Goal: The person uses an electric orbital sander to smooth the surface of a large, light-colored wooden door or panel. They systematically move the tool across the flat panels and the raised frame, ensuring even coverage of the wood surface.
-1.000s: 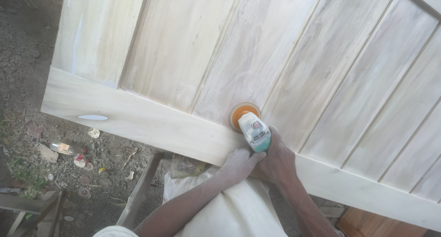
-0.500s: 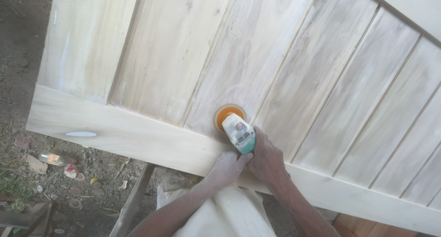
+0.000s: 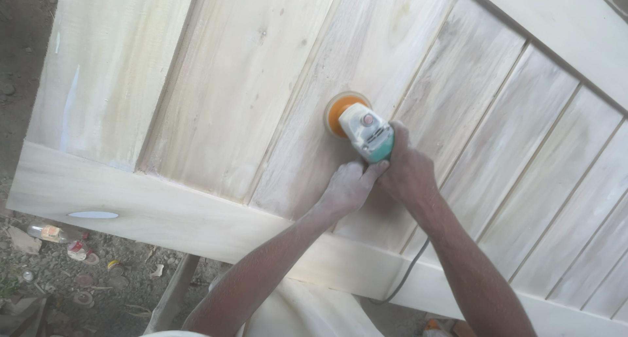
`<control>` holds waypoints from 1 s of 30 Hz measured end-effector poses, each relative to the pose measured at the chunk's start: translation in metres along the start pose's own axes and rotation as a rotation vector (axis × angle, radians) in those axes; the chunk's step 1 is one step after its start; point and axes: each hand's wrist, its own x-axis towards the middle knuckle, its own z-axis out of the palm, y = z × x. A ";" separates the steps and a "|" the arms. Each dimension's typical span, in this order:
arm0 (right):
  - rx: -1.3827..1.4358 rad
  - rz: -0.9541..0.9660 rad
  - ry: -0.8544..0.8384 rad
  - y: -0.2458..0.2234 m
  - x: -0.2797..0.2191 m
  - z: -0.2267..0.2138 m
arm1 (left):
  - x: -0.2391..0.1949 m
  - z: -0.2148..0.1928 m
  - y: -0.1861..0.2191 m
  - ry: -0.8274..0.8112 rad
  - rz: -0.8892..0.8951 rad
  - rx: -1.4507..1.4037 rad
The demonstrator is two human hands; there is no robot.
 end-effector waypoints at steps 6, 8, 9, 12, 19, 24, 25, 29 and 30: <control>0.003 -0.016 0.071 0.016 0.058 -0.038 | 0.066 -0.006 0.040 0.019 0.042 0.035; 0.039 -0.028 0.106 0.024 0.075 -0.049 | 0.091 -0.008 0.053 0.016 0.044 0.025; 0.058 -0.031 0.124 0.028 0.083 -0.056 | 0.103 -0.007 0.060 0.012 0.036 0.037; 0.079 -0.017 0.165 0.038 0.112 -0.072 | 0.141 -0.006 0.080 0.041 0.025 0.057; 0.108 -0.121 0.284 0.054 0.152 -0.088 | 0.165 -0.013 0.119 0.165 0.058 -0.136; 0.110 -0.095 0.234 0.042 0.114 -0.066 | 0.143 0.009 0.082 0.221 0.101 -0.180; 0.086 -0.104 0.232 0.040 0.100 -0.060 | 0.135 0.016 0.067 0.226 0.107 -0.199; 0.019 -0.010 0.131 0.016 0.041 -0.020 | 0.072 0.031 0.006 0.138 0.022 -0.339; 0.026 -0.017 0.109 0.009 0.023 -0.010 | 0.052 0.031 -0.007 0.128 0.018 -0.405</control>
